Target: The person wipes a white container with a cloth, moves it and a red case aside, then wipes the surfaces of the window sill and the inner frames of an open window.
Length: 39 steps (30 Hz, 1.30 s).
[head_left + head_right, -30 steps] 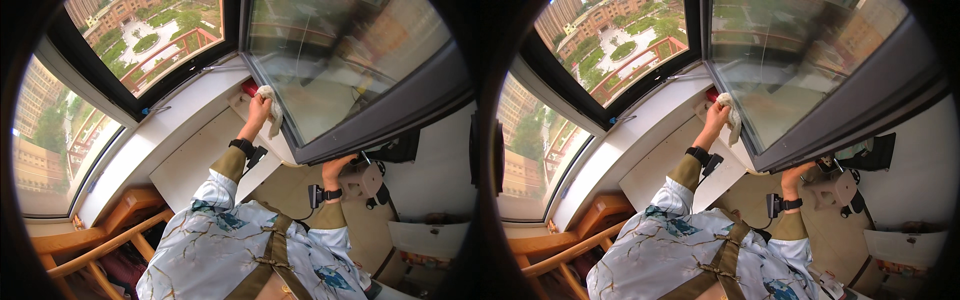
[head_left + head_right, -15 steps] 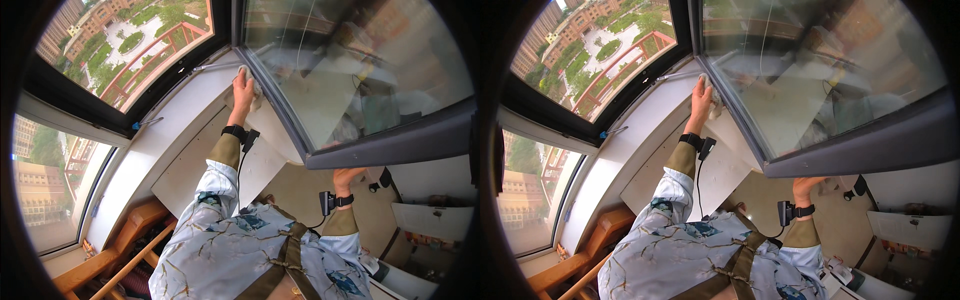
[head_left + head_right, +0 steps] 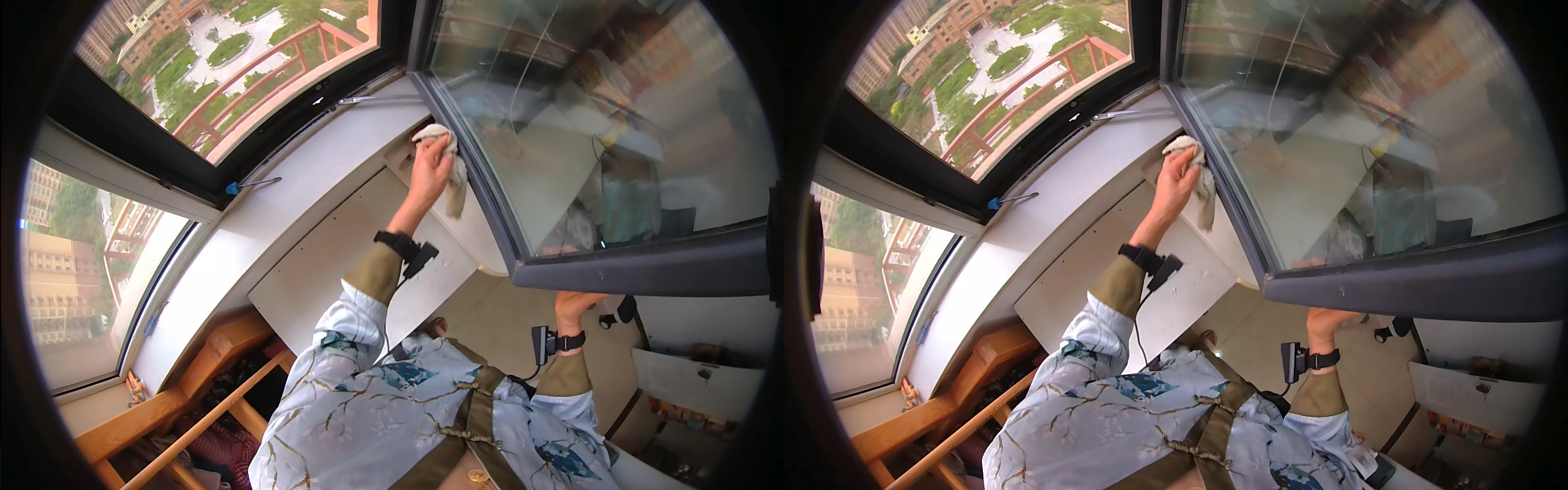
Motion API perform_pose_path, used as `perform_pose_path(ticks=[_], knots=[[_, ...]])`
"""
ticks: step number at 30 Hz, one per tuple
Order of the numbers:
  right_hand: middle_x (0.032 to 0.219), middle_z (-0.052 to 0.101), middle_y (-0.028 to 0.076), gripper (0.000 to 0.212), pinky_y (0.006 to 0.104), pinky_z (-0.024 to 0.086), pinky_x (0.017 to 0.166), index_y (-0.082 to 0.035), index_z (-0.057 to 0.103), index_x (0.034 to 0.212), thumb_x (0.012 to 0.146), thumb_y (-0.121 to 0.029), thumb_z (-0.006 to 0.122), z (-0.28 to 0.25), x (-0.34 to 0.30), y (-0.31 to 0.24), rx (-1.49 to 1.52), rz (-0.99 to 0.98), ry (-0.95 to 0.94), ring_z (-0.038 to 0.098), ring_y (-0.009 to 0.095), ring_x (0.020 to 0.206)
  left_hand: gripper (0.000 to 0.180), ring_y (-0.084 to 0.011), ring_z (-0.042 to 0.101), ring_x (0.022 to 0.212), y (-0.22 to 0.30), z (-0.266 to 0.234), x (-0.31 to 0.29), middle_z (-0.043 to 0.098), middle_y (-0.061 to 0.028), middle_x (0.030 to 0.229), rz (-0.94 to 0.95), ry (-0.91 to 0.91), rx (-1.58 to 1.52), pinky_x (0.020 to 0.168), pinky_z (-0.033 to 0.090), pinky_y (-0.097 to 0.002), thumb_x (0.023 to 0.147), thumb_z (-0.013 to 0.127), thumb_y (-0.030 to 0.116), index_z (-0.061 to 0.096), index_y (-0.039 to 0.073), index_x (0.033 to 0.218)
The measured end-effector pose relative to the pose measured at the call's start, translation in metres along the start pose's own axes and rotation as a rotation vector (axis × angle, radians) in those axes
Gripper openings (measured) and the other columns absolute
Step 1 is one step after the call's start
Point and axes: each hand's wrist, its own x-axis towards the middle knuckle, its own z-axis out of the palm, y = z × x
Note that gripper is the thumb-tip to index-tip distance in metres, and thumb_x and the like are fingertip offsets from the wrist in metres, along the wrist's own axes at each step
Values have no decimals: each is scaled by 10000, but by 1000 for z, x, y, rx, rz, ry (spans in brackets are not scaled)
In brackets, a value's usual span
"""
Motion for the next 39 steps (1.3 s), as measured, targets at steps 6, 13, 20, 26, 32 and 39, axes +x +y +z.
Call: perform_pose_path(ticks=[6,13,20,26,32,39], knots=[[998,578,160,930,413,453,810,-3,507,1085,730,-800,187,-2,-2,-1,-40,22,7,578,315,873,385,-145,519,995,-48,-30,100,529,-100,1146,12,71,-26,872,402,-251,852,500,79,470,-9,1225],[982,582,187,979,406,430,828,21,523,1052,704,-824,169,-8,-1,7,-86,5,39,572,306,878,399,-235,470,1134,-41,-31,160,499,-150,1221,122,115,96,955,346,-285,840,482,57,453,-6,1233],[923,590,178,995,393,421,843,27,537,1030,688,-833,171,-7,1,4,-47,17,52,562,286,870,414,-371,518,981,-53,-17,163,531,-218,1073,9,281,251,856,417,-371,741,449,-13,440,18,1154],[899,592,170,979,379,437,823,29,551,1000,700,-820,166,-24,1,15,-40,4,128,565,271,865,459,-218,552,907,-54,-27,172,546,-139,1059,-306,160,7,747,456,-293,746,424,-11,410,1,1205],[882,592,161,953,365,442,815,28,550,974,718,-804,163,-2,0,1,31,86,119,570,260,848,523,-233,500,1097,-63,-39,168,494,-166,1230,-129,143,58,925,369,-267,747,363,-80,410,-39,1266],[984,566,124,909,391,442,838,-10,516,1037,726,-798,188,-13,-4,0,-17,20,44,564,261,894,481,-339,436,1149,-22,-21,130,438,-189,1233,138,78,437,981,338,-332,698,412,-81,562,41,1138]])
